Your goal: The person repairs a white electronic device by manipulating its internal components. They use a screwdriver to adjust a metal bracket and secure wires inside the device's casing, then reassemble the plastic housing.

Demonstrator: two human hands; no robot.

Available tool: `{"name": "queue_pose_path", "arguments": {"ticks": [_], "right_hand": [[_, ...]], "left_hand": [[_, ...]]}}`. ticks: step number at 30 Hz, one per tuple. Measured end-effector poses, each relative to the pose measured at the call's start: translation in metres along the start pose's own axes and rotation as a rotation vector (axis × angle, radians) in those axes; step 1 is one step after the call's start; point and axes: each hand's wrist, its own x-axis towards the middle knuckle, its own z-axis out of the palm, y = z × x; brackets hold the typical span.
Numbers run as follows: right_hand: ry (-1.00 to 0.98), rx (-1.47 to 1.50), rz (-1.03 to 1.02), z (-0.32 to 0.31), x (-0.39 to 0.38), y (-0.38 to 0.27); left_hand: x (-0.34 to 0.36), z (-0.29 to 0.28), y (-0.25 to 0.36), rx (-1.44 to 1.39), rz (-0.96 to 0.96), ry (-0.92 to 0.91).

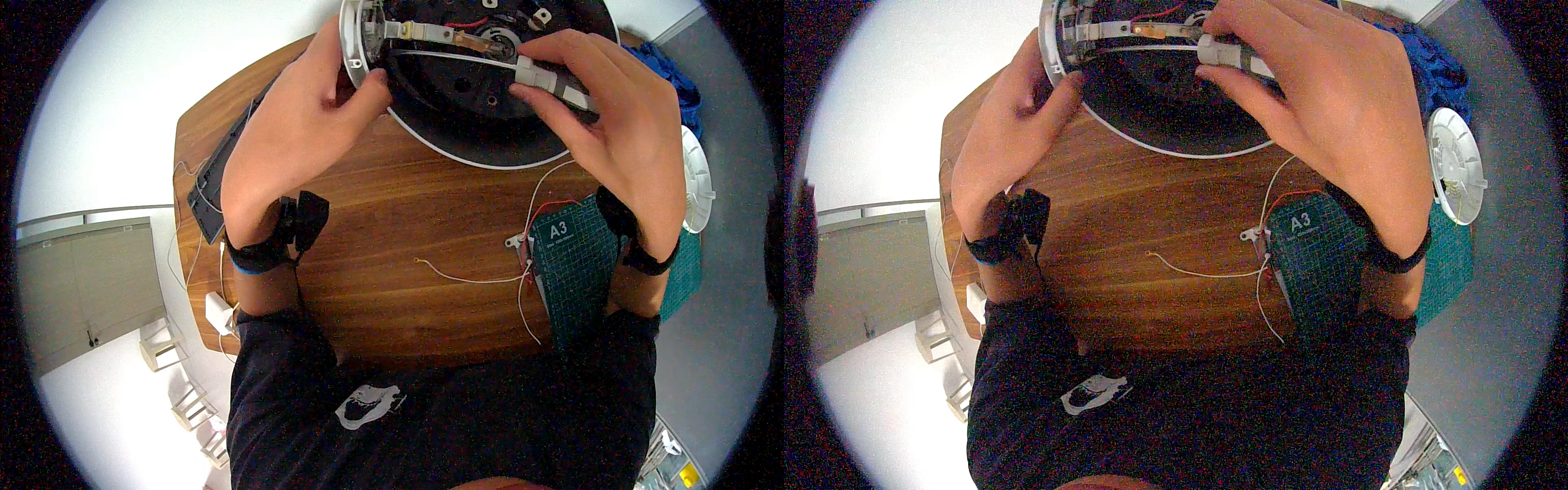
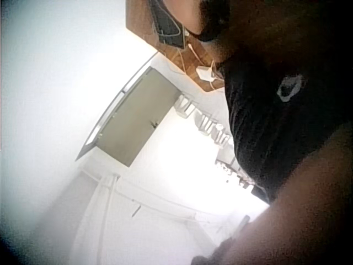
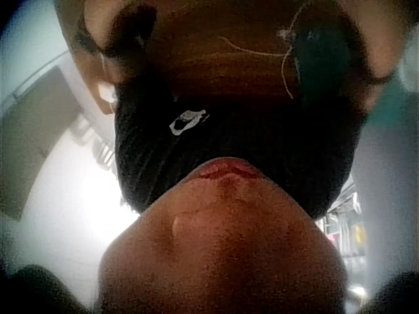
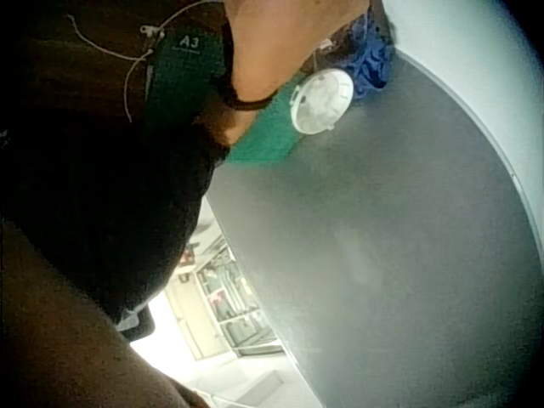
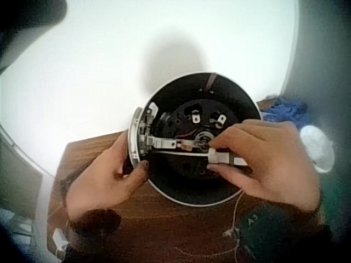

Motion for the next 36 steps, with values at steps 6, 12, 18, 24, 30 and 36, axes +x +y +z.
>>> {"name": "queue_pose_path", "arguments": {"ticks": [6, 12, 18, 24, 30, 36], "right_hand": [[-0.013, 0.004, -0.016, -0.001, 0.001, 0.000], [-0.032, 0.003, 0.005, -0.001, 0.000, 0.000], [-0.019, 0.009, -0.023, 0.002, -0.001, 0.002], [-0.040, -0.001, -0.008, 0.002, 0.000, 0.002], [-0.044, 0.021, 0.006, 0.005, -0.003, 0.008], [-0.080, 0.102, 0.010, 0.010, -0.003, 0.007]], "left_hand": [[0.000, -0.002, 0.000, -0.035, -0.031, -0.027], [0.002, 0.002, 0.001, -0.010, -0.010, -0.006], [0.001, -0.001, 0.003, -0.008, -0.025, -0.018], [-0.001, -0.001, 0.004, 0.008, -0.030, -0.017], [-0.001, 0.000, 0.004, -0.014, -0.017, -0.033], [0.000, -0.002, 0.002, -0.022, -0.040, -0.068]]}}
